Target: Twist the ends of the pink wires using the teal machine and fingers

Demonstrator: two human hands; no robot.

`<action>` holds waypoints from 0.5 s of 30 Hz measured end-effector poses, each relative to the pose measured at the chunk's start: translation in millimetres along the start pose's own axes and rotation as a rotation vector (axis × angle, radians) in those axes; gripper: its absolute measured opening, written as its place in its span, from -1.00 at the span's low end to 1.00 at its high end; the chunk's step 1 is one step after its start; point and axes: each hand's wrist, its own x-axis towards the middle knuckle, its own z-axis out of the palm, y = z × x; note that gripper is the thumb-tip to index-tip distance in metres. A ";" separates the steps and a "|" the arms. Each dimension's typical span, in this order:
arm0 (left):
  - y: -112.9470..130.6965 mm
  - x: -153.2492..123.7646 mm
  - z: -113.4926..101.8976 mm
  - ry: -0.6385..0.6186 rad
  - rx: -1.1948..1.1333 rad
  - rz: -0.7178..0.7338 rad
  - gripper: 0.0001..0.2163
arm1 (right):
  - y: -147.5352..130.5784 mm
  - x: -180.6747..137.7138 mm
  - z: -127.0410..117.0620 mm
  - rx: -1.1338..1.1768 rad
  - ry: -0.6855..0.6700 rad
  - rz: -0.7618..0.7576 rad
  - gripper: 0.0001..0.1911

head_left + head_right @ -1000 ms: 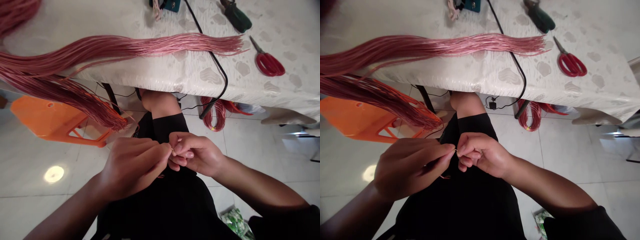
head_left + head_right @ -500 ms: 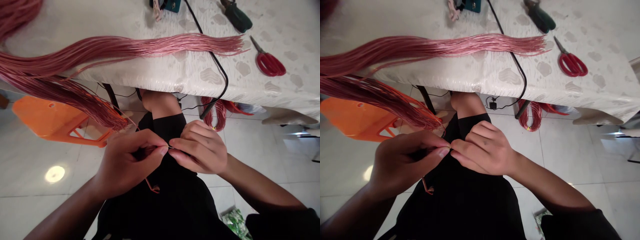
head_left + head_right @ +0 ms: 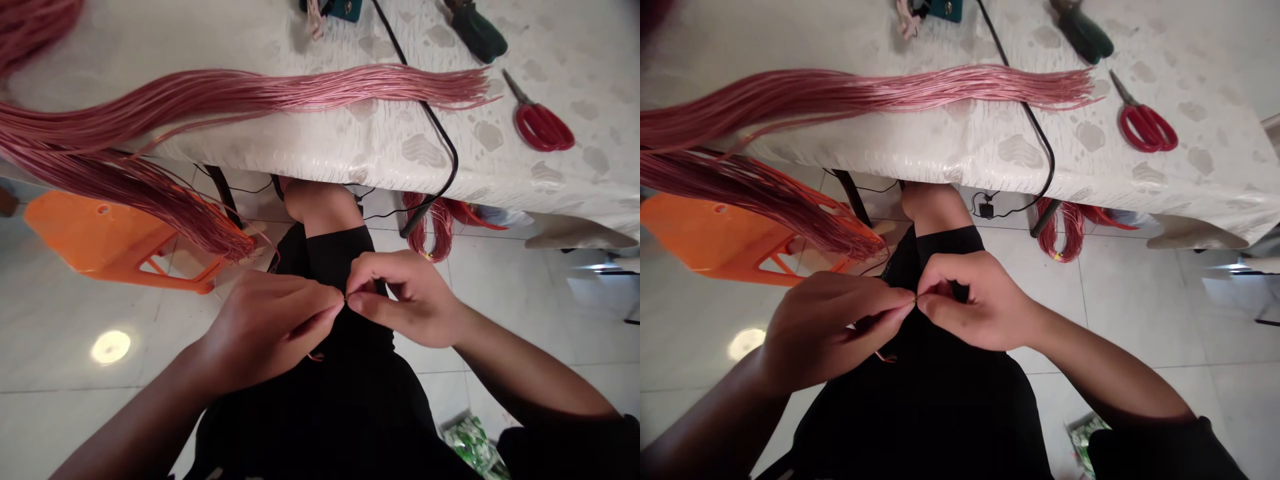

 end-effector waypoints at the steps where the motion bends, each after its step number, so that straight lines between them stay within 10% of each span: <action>1: -2.0 -0.3 -0.3 -0.021 0.020 0.047 -0.82 | 3.0 1.0 -0.6 0.157 -0.047 0.116 -0.91; 7: -11.3 -5.3 -1.9 -0.049 0.173 0.245 -0.89 | 29.5 7.5 8.8 1.038 -0.205 0.533 -0.90; 15: -0.3 -2.0 -3.4 -0.060 -0.010 -0.064 -0.91 | 21.2 5.1 10.2 0.954 -0.154 0.515 -0.89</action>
